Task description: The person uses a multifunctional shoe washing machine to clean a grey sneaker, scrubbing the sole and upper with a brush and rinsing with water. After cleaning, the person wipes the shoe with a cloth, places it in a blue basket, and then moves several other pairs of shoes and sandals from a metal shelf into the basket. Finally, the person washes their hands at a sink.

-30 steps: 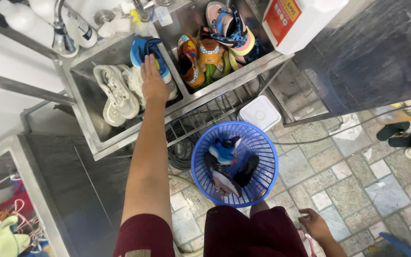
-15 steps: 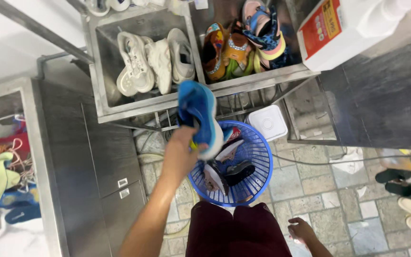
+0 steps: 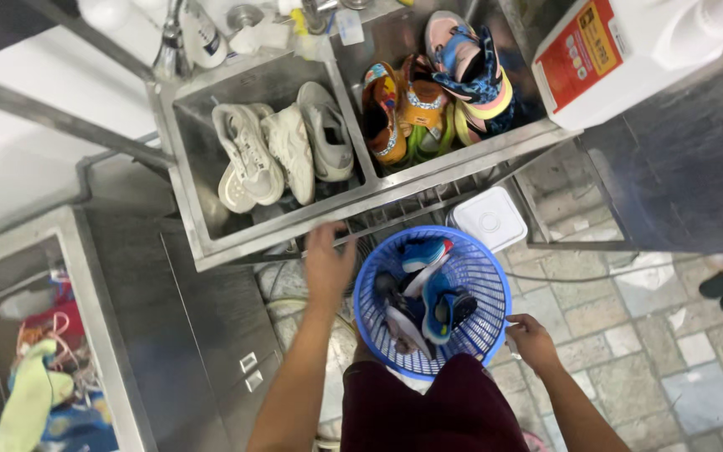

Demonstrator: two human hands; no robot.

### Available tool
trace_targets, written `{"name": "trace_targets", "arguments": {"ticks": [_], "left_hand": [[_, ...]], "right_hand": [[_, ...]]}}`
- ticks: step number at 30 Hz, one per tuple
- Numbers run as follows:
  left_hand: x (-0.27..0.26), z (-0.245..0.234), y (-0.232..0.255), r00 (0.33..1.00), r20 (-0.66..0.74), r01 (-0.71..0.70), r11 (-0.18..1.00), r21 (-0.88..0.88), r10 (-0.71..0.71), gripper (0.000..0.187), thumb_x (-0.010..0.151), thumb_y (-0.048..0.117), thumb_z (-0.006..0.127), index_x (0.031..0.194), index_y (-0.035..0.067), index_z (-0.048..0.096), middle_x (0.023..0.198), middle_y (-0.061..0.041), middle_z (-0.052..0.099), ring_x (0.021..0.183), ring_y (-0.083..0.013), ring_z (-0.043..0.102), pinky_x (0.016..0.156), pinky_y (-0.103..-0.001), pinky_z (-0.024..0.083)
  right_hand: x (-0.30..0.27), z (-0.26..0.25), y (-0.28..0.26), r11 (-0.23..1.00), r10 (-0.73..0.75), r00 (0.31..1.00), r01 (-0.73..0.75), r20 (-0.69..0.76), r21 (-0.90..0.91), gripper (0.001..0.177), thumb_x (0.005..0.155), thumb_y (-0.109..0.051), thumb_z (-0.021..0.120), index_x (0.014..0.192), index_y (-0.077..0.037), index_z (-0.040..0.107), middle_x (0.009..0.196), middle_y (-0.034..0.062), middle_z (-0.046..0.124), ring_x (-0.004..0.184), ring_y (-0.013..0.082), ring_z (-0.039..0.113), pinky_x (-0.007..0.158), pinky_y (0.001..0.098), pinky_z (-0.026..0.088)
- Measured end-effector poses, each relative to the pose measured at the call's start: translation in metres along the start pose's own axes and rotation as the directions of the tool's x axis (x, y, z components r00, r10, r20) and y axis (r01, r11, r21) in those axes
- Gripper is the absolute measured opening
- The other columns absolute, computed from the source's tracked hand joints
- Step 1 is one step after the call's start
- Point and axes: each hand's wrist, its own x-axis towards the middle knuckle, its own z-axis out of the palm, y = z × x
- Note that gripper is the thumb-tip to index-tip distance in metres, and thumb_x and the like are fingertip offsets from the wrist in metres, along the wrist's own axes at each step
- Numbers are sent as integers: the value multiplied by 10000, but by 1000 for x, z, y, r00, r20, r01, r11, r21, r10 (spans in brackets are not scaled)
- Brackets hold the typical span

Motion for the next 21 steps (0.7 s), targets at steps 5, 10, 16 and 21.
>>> {"name": "trace_targets", "arguments": {"ticks": [5, 10, 16, 21], "left_hand": [[158, -3, -70, 915, 156, 283, 867, 411, -373, 960, 668, 463, 908, 1455, 154, 454, 1582, -401, 73, 1478, -557, 97, 1118, -654, 280], [208, 45, -116, 771, 243, 310, 680, 665, -589, 1254, 676, 655, 846, 1594, 44, 248, 1587, -430, -16, 1484, -583, 14, 1189, -723, 115], [223, 64, -143, 753, 197, 370, 652, 662, -627, 1052, 666, 506, 799, 1487, -56, 459, 1550, -336, 418, 1433, -457, 458, 1196, -507, 401], [235, 8, -149, 886, 270, 251, 879, 406, -378, 808, 666, 545, 832, 1150, -83, 676, 1171, -278, 687, 1095, -405, 661, 943, -441, 518]], "right_hand": [[-44, 44, 16, 990, 57, 976, -29, -210, 135, 348, 883, -101, 672, 1217, -11, 704, 1010, 138, 732, 890, 227, 697, 775, 353, 547], [-74, 89, 15, 940, 108, 945, 3, -307, 341, 351, 894, -90, 655, 1232, 5, 668, 1141, 128, 706, 968, 223, 670, 828, 346, 534], [-82, 122, 15, 873, 107, 964, 25, -241, 487, 495, 861, -82, 685, 1345, -1, 618, 1176, 153, 650, 998, 256, 621, 861, 387, 498], [-79, 140, 22, 898, 107, 929, 63, -354, 436, 747, 823, -143, 739, 1496, -54, 428, 1408, 186, 512, 1128, 223, 602, 955, 392, 496]]}}
